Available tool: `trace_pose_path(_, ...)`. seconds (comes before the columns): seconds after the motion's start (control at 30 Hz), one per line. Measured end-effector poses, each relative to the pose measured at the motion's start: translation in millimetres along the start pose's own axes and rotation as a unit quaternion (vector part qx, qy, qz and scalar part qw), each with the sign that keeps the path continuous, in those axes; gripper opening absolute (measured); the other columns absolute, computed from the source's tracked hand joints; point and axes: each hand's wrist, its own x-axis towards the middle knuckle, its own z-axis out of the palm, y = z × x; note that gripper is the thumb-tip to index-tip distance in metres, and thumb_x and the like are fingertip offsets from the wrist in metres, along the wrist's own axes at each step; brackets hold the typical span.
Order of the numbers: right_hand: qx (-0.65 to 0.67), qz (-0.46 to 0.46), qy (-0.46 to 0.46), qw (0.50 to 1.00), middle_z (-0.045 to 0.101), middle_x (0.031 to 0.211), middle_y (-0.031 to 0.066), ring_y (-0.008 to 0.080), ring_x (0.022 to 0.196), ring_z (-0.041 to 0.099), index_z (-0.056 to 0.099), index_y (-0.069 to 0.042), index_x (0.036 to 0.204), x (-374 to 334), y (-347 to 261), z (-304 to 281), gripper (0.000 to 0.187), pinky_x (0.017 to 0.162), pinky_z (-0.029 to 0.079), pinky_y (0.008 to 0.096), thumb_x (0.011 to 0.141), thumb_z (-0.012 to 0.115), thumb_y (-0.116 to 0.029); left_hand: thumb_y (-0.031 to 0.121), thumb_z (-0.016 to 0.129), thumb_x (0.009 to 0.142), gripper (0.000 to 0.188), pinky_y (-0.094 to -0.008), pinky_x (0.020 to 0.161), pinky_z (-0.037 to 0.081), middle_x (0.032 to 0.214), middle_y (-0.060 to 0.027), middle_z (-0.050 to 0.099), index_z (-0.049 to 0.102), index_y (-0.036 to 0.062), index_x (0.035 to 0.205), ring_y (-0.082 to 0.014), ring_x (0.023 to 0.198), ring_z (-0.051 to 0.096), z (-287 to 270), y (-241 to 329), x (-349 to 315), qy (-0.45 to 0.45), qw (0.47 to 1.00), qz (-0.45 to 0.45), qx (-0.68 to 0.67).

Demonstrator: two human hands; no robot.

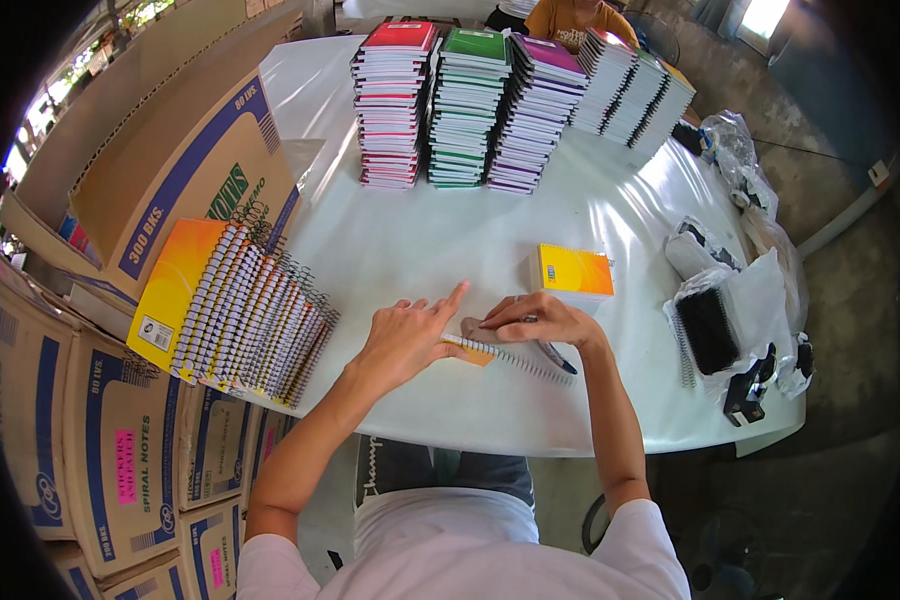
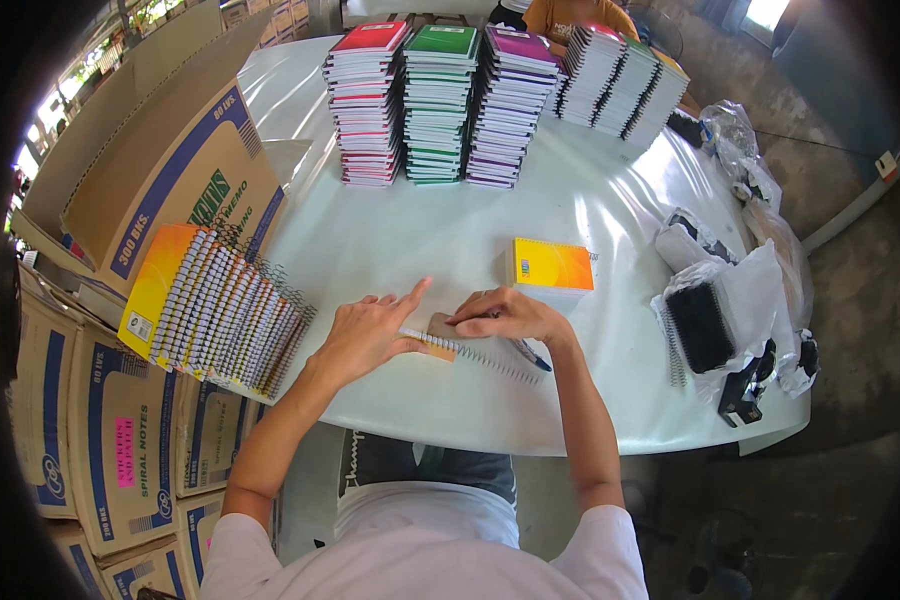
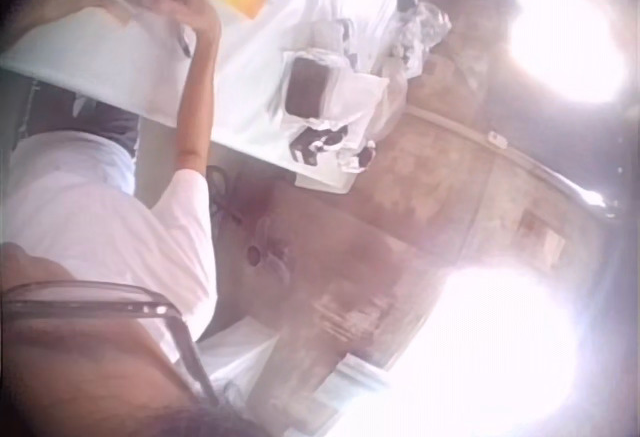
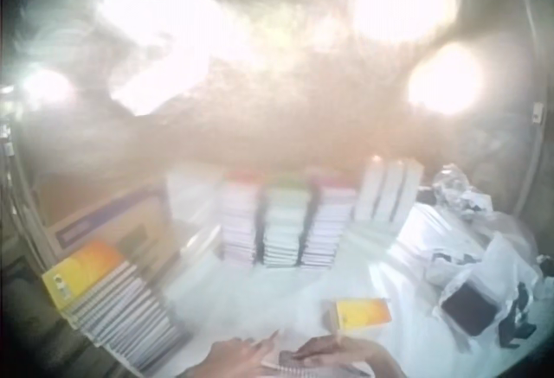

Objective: The person processes notebooks by picking one from a stack, trimming a wire spiral with pliers, and placing it onto another stack.

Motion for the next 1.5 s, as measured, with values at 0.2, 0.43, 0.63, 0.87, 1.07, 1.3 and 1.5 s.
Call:
trace_pose_path(0.2,0.033,-0.027,0.004,0.999,0.068,0.118,0.0113,0.0206,0.105,0.061,0.072,0.002,0.109,1,-2,0,0.043,0.096,0.044,0.0311,0.087,0.069,-0.034,0.039,0.078,0.075,0.091,-0.0422,0.083,0.055,0.127,-0.0118,0.063,0.032,0.024,0.152,-0.0313,0.112,0.063,1,-10,-3,0.057,0.992,0.003,-0.112)
trace_pose_path(0.43,0.01,-0.008,0.011,1.0,0.066,0.12,0.0178,0.0261,0.107,0.062,0.07,0.008,0.105,13,0,1,0.049,0.095,0.045,0.0352,0.087,0.067,-0.037,0.018,0.086,0.07,0.106,-0.0417,0.094,0.052,0.137,-0.0173,0.056,0.022,0.0264,0.155,-0.0357,0.121,0.058,26,-30,2,0.082,0.911,-0.04,-0.403)
trace_pose_path(0.63,0.03,0.011,0.026,0.999,0.068,0.114,0.0141,0.0221,0.101,0.061,0.071,0.005,0.107,15,4,3,0.056,0.092,0.045,0.0322,0.084,0.068,-0.046,0.011,0.086,0.069,0.111,-0.0376,0.094,0.053,0.134,-0.0199,0.058,0.018,0.0244,0.156,-0.0335,0.128,0.052,46,-25,-1,0.153,0.872,-0.037,-0.463)
trace_pose_path(0.87,-0.042,0.035,0.049,0.997,0.068,0.113,0.0123,0.0201,0.098,0.061,0.072,0.004,0.108,19,-10,11,0.053,0.089,0.046,0.0315,0.085,0.069,-0.044,0.007,0.085,0.068,0.112,-0.0338,0.093,0.053,0.133,-0.0188,0.059,0.018,0.0229,0.156,-0.0266,0.124,0.056,55,-21,-7,0.184,0.848,-0.044,-0.495)
trace_pose_path(1.07,-0.017,0.016,0.024,0.999,0.069,0.108,0.011,0.0186,0.097,0.062,0.071,0.003,0.109,24,-10,11,0.048,0.088,0.047,0.0313,0.086,0.069,-0.039,0.01,0.085,0.069,0.112,-0.0329,0.095,0.053,0.135,-0.0196,0.058,0.017,0.0235,0.156,-0.0252,0.124,0.058,61,-25,-6,0.185,0.844,-0.043,-0.501)
trace_pose_path(1.3,0.018,0.017,0.027,0.999,0.069,0.107,0.0096,0.0182,0.097,0.061,0.071,0.002,0.109,34,-20,19,0.044,0.088,0.047,0.0302,0.089,0.066,-0.036,0.011,0.087,0.066,0.118,-0.033,0.098,0.051,0.143,-0.0194,0.051,0.013,0.0238,0.157,-0.0256,0.121,0.06,67,-25,-3,0.191,0.812,-0.051,-0.549)
trace_pose_path(1.5,-0.037,0.022,0.078,0.996,0.068,0.107,0.0098,0.0169,0.096,0.062,0.07,0.004,0.107,27,-34,28,0.043,0.089,0.047,0.0292,0.089,0.067,-0.035,0.016,0.084,0.072,0.104,-0.0332,0.104,0.046,0.144,-0.0162,0.051,0.021,0.0166,0.155,-0.0256,0.127,0.055,76,-37,-6,0.137,0.788,-0.023,-0.599)
